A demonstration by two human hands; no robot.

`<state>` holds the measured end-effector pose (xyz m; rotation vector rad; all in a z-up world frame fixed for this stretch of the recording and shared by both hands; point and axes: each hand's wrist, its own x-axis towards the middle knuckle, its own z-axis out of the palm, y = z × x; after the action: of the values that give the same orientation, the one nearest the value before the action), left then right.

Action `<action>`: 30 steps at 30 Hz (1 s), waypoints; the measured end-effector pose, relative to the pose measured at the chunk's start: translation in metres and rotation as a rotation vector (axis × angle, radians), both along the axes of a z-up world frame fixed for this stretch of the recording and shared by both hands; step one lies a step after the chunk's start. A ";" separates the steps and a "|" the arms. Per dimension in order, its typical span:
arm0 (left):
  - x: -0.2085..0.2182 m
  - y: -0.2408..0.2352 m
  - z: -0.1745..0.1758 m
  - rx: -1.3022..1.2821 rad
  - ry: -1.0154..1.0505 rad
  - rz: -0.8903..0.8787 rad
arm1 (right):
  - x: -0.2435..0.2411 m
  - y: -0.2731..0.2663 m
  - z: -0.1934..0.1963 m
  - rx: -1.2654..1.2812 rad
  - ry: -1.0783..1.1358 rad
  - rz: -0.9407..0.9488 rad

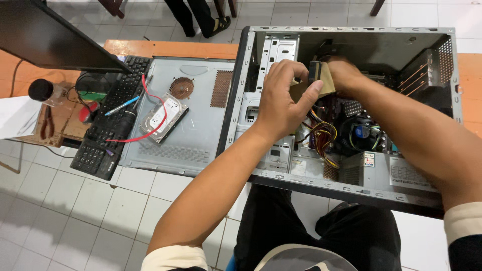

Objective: The person works inside an open desktop computer case, using a screwdriver to loosen screws on a drive bay. They then disconnect a ribbon cable and a power connector from the drive, remove the drive from the bay, and place it on the table.

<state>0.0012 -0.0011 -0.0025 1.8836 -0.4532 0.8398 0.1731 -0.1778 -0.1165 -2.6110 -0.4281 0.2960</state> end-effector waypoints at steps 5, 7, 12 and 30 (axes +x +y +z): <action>0.000 0.000 0.000 0.011 0.055 -0.035 | 0.002 0.005 -0.001 -0.044 0.010 0.020; -0.001 0.000 -0.001 0.015 0.052 -0.038 | 0.001 0.006 0.002 -0.059 0.010 0.018; -0.001 0.000 0.000 0.009 0.063 -0.044 | -0.016 0.021 0.039 -0.174 0.284 -0.208; 0.001 0.001 0.000 0.009 0.013 -0.046 | 0.006 -0.017 0.016 -0.305 -0.046 0.450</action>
<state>0.0020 -0.0002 -0.0022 1.8792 -0.4913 0.7954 0.1794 -0.1947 -0.1001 -2.7913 -1.0656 0.4807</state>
